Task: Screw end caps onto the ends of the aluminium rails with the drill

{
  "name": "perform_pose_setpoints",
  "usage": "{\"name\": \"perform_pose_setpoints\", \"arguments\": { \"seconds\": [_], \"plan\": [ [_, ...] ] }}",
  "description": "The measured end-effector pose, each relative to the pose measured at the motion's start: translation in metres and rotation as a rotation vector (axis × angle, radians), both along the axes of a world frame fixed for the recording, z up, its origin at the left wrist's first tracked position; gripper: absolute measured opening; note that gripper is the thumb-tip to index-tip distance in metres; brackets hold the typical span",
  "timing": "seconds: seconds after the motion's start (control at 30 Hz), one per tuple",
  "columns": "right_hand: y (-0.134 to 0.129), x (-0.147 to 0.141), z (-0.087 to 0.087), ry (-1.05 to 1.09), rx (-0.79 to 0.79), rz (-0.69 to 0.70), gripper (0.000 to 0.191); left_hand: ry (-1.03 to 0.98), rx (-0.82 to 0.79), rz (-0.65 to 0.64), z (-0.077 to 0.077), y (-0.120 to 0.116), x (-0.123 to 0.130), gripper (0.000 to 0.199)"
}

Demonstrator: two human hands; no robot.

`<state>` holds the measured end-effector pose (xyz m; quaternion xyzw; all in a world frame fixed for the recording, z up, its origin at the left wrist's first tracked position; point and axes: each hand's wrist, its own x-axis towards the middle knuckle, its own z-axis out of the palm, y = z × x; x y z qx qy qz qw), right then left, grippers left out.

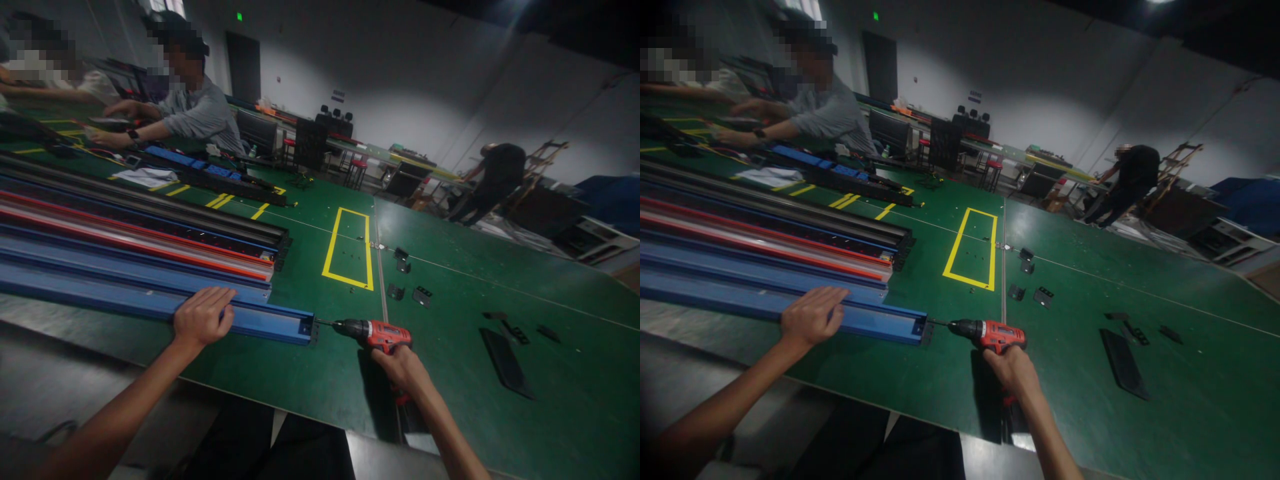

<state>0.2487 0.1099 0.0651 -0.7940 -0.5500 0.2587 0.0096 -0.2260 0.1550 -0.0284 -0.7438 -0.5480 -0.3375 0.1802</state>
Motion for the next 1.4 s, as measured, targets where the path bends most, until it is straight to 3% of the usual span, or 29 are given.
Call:
{"name": "perform_pose_setpoints", "arguments": {
  "seconds": [0.27, 0.7, 1.4],
  "plan": [
    [0.0003, 0.0014, -0.0026, -0.005, 0.008, 0.012, 0.037, -0.031, -0.045, 0.013, -0.0015, -0.0011, -0.0008, 0.038],
    [-0.0016, -0.0015, 0.0012, 0.019, 0.016, -0.007, 0.036, 0.122, 0.092, 0.018, 0.0061, -0.0019, 0.0019, 0.037],
    [-0.0003, 0.0014, -0.0031, 0.022, 0.01, 0.0, 0.036, 0.105, 0.086, 0.029, 0.0041, -0.001, 0.0017, 0.037]
  ]
}}
